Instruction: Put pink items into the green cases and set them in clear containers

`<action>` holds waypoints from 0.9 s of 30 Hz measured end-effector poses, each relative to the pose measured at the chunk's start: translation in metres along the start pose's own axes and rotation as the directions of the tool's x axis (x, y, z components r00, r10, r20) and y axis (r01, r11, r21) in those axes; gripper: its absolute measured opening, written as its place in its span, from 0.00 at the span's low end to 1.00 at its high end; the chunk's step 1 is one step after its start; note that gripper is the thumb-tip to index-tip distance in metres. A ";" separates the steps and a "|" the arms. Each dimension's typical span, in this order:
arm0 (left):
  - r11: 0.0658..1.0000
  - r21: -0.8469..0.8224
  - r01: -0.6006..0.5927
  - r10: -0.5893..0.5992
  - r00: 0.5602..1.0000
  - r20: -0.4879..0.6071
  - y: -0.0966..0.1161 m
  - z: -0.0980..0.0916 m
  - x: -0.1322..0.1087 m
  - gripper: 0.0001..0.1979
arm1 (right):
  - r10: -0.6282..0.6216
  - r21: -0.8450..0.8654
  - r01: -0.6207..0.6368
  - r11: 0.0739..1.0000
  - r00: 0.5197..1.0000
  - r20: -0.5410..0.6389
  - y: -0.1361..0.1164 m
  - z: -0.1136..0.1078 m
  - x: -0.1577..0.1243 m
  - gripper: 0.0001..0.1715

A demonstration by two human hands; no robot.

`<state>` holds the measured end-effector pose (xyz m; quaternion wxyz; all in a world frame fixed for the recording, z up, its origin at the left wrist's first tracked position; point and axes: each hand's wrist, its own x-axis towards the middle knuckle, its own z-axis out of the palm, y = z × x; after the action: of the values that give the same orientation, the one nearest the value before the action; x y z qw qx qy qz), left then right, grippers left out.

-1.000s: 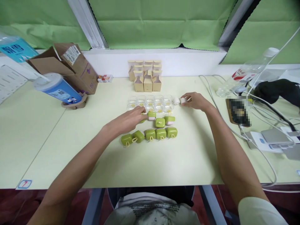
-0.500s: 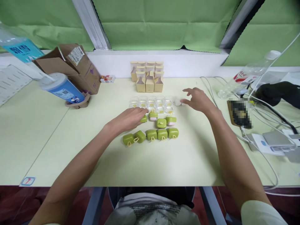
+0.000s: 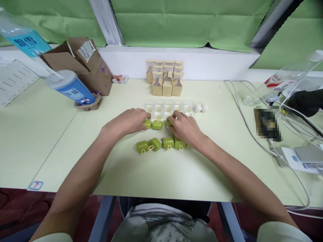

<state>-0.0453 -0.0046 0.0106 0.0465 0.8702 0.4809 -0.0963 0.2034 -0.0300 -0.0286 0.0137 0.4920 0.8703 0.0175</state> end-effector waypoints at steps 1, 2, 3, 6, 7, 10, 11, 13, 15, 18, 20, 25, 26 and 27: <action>1.000 -0.006 -0.011 0.011 1.000 0.010 0.003 0.002 0.002 0.10 | 0.014 -0.001 -0.014 1.000 1.000 0.002 0.000 0.000 0.000 0.17; 1.000 -0.006 -0.021 0.021 1.000 0.010 0.006 0.004 0.004 0.08 | 0.025 -0.005 -0.025 1.000 1.000 0.003 -0.001 0.000 0.001 0.17; 1.000 -0.002 -0.026 0.026 1.000 0.006 0.009 0.005 0.006 0.07 | 0.028 -0.010 -0.028 1.000 1.000 0.004 -0.002 0.001 0.001 0.17; 0.999 0.032 -0.020 0.019 0.999 0.026 0.016 0.003 0.006 0.05 | -0.001 -0.024 0.001 1.000 1.000 0.001 -0.005 0.004 0.001 0.18; 0.999 0.043 -0.012 0.010 0.999 0.038 0.017 0.001 0.005 0.06 | -0.021 -0.024 0.021 0.999 1.000 -0.002 -0.005 0.005 0.001 0.18; 0.999 0.044 0.021 -0.021 1.000 -0.016 0.019 -0.006 -0.001 0.09 | -0.037 0.008 0.037 0.999 0.998 -0.047 0.002 0.003 0.000 0.17; 1.000 0.015 0.023 -0.022 0.997 -0.076 0.020 -0.008 -0.003 0.11 | -0.019 0.039 0.022 0.999 0.996 -0.084 0.006 0.000 -0.001 0.17; 0.994 -0.095 -0.046 0.023 0.973 -0.230 0.023 -0.010 -0.004 0.17 | 0.039 0.169 -0.006 0.986 0.981 -0.192 0.015 -0.008 -0.003 0.17; 0.947 -0.235 -0.218 0.113 0.914 -0.391 0.028 -0.009 -0.001 0.23 | 0.091 0.404 0.036 0.914 0.952 -0.292 0.024 -0.018 -0.006 0.17; 0.797 -0.410 -0.443 0.146 0.801 -0.581 0.037 -0.001 0.008 0.27 | 0.136 0.757 0.180 0.628 0.933 -0.334 0.030 -0.028 -0.009 0.20; 0.727 -0.496 -0.474 0.056 0.761 -0.646 0.042 0.004 0.015 0.27 | 0.162 0.841 0.234 0.487 0.922 -0.351 0.028 -0.028 -0.010 0.26; 0.600 -0.674 -0.431 -0.119 0.785 -0.608 0.046 0.004 0.016 0.26 | 0.119 0.634 0.330 0.699 0.820 -0.559 0.019 -0.017 -0.007 0.31; 0.562 -0.709 -0.426 -0.102 0.815 -0.571 0.046 0.001 0.014 0.24 | 0.091 0.568 0.331 0.753 0.803 -0.588 0.018 -0.014 -0.007 0.29; 0.522 -0.742 -0.421 -0.073 0.845 -0.530 0.045 -0.002 0.012 0.22 | 0.065 0.510 0.324 0.797 0.793 -0.605 0.017 -0.012 -0.006 0.26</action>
<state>-0.0003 -0.0181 0.0091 0.3403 0.7779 0.3677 0.3792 0.2211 -0.0268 -0.0154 -0.4118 0.3762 0.8238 -0.1014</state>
